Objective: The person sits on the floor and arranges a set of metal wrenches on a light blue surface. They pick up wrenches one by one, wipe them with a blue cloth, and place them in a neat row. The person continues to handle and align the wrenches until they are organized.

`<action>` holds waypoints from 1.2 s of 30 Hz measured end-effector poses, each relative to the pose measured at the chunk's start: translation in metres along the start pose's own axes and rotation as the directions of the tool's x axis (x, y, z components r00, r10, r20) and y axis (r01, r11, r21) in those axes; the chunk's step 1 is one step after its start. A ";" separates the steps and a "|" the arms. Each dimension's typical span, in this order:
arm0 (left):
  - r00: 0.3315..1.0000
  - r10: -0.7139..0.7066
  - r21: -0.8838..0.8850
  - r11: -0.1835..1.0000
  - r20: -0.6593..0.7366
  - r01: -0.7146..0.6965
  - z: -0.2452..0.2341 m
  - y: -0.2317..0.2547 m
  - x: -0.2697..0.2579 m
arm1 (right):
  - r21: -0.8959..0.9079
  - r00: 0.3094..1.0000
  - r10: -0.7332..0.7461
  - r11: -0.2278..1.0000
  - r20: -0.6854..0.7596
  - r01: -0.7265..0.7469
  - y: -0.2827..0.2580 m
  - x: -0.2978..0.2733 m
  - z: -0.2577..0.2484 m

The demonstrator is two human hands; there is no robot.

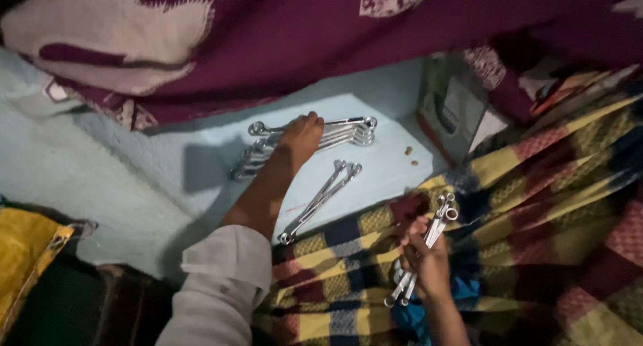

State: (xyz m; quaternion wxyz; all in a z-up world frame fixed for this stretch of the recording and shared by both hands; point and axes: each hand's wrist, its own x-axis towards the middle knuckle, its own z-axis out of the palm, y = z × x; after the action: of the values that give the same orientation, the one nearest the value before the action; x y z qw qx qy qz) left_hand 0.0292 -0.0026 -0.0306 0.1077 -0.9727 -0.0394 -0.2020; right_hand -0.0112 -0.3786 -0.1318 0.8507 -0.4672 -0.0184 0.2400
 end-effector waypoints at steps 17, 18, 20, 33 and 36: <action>0.990 -0.089 -0.144 0.984 0.110 0.105 0.011 -0.002 0.009 | 0.043 1.000 0.008 0.999 -0.002 -0.008 0.004 0.009 -0.005; 0.989 -0.093 -0.154 0.982 0.114 0.110 0.007 -0.001 0.011 | 0.052 1.000 -0.004 0.999 0.013 0.004 0.004 0.009 -0.004; 0.987 -0.100 -0.176 0.977 0.125 0.121 -0.001 0.002 0.013 | 0.070 0.999 -0.029 0.997 0.043 0.026 0.003 0.009 -0.003; 0.938 -0.195 -0.153 0.957 0.286 0.246 -0.001 0.003 0.011 | 0.026 0.999 -0.028 0.999 0.018 0.027 -0.001 0.004 0.002; 0.963 -0.173 -0.158 0.966 0.206 0.207 0.009 -0.005 0.011 | 0.010 1.000 -0.003 1.000 -0.016 0.003 -0.001 0.005 0.003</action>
State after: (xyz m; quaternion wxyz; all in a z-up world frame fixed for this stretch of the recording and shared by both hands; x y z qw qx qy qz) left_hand 0.0419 0.0041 -0.0333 -0.0039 -0.9849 -0.1247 -0.1200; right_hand -0.0068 -0.3748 -0.1306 0.8536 -0.4647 -0.0110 0.2350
